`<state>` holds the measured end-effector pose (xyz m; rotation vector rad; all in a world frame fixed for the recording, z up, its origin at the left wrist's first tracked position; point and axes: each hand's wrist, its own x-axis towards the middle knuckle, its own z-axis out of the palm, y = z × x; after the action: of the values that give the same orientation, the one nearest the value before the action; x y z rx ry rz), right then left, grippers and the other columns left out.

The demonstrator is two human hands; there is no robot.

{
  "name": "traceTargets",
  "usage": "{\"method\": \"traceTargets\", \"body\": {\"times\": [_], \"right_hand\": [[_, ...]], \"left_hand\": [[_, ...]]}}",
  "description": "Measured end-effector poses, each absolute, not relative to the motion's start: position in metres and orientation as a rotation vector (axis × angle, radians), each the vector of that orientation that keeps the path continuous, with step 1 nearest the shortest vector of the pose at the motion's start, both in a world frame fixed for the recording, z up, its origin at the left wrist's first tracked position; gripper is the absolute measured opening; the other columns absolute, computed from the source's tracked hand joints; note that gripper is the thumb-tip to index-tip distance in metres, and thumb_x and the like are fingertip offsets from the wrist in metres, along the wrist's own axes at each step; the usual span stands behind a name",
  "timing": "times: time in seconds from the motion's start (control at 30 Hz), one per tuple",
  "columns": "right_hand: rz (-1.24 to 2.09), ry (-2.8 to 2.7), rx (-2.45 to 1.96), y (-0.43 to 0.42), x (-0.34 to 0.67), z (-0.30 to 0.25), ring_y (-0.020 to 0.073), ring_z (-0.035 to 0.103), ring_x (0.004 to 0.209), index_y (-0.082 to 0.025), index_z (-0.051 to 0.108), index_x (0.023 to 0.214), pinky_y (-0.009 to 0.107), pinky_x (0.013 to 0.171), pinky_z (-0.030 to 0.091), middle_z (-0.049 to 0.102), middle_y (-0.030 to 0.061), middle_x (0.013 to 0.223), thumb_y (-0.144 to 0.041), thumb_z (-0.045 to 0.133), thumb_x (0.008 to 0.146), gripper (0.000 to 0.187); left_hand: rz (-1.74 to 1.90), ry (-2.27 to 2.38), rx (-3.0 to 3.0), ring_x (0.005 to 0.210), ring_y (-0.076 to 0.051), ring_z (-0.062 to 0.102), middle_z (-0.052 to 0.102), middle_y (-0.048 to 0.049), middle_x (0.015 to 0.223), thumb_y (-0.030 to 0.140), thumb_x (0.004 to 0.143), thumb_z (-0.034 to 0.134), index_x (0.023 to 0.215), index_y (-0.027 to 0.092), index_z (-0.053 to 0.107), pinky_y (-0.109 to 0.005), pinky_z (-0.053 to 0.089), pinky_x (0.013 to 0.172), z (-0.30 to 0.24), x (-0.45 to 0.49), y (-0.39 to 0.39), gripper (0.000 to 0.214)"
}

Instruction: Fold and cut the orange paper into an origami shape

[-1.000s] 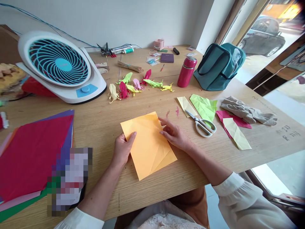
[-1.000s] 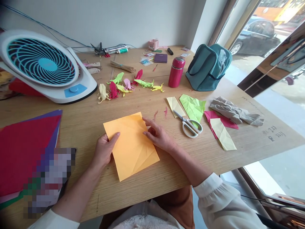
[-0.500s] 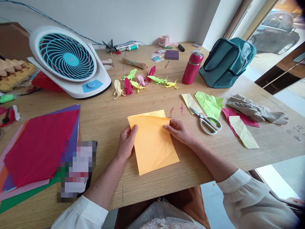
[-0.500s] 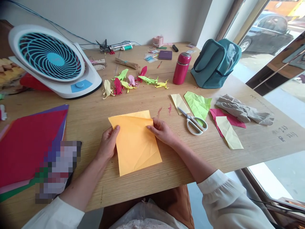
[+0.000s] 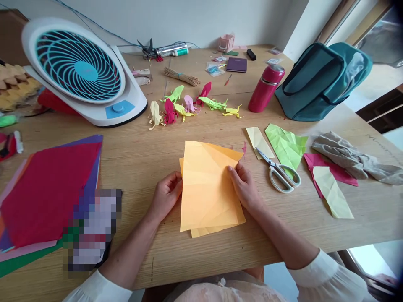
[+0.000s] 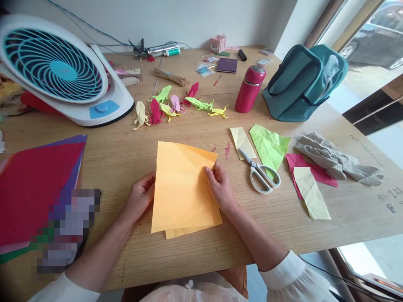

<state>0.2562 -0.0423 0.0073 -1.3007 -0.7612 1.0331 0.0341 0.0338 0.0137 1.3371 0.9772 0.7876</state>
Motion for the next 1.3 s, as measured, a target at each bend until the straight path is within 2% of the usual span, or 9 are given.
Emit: {"method": "traceTargets", "body": {"times": [0.2,0.37,0.53,0.8,0.97,1.13,1.3], "right_hand": [[1.047,-0.792,-1.361,-0.044,0.251,0.005,0.0201,0.059,0.076,-0.026,0.057,0.089,0.031,0.066,0.049,0.064,0.0009,0.082,-0.059,0.066,0.089,0.035],[0.919,-0.745,-1.270,-0.039,0.260,0.003,0.0213,0.062,0.083,-0.026,0.058,0.093,0.034,0.074,0.053,0.067,0.0023,0.092,-0.055,0.066,0.089,0.030],[0.478,-0.703,-1.276,-0.029,0.300,0.004,0.0213,0.065,0.084,-0.025,0.058,0.093,0.038,0.079,0.055,0.069,0.0038,0.097,-0.054,0.067,0.084,0.031],[0.024,-0.672,-1.414,-0.025,0.370,-0.006,0.0205,0.064,0.079,-0.025,0.052,0.086,0.038,0.075,0.054,0.065,0.0029,0.086,-0.052,0.058,0.089,0.028],[-0.054,-0.645,-1.547,-0.020,0.388,-0.017,0.0209,0.065,0.085,-0.025,0.051,0.089,0.038,0.077,0.055,0.066,0.0039,0.091,-0.047,0.051,0.092,0.022],[-0.082,-0.657,-1.617,-0.017,0.391,-0.019,0.0223,0.066,0.093,-0.024,0.054,0.100,0.041,0.080,0.056,0.066,0.0057,0.097,-0.047,0.046,0.095,0.025],[-0.085,-0.678,-1.659,-0.020,0.393,-0.018,0.0227,0.068,0.096,-0.021,0.053,0.108,0.041,0.083,0.056,0.067,0.0097,0.104,-0.035,0.041,0.095,0.023]], "left_hand": [[0.840,1.066,1.340,0.067,-0.013,0.056,0.064,0.0010,0.072,0.042,0.084,0.073,0.080,0.018,0.069,-0.023,0.045,0.061,0.011,0.036,0.036,0.024],[0.948,1.187,1.447,0.061,-0.012,0.047,0.056,0.0022,0.068,0.049,0.089,0.062,0.076,0.019,0.060,-0.022,0.040,0.056,0.006,0.029,0.039,0.033],[1.021,1.175,1.569,0.061,-0.011,0.039,0.043,0.0041,0.064,0.046,0.089,0.062,0.069,0.020,0.050,-0.022,0.034,0.056,0.001,0.023,0.046,0.035],[1.043,1.118,1.720,0.059,-0.011,0.033,0.036,0.0047,0.061,0.046,0.090,0.059,0.064,0.021,0.042,-0.023,0.029,0.054,-0.006,0.025,0.052,0.039],[1.056,1.118,1.759,0.059,-0.011,0.031,0.034,0.0053,0.060,0.044,0.090,0.059,0.064,0.021,0.042,-0.024,0.026,0.054,-0.007,0.026,0.054,0.038],[1.075,1.102,1.769,0.058,-0.011,0.029,0.032,0.0054,0.059,0.040,0.089,0.060,0.062,0.021,0.038,-0.025,0.023,0.055,-0.002,0.027,0.054,0.040],[1.042,1.075,1.728,0.058,-0.011,0.031,0.032,0.0053,0.058,0.041,0.088,0.060,0.061,0.021,0.040,-0.024,0.025,0.054,-0.004,0.027,0.058,0.039]]}}
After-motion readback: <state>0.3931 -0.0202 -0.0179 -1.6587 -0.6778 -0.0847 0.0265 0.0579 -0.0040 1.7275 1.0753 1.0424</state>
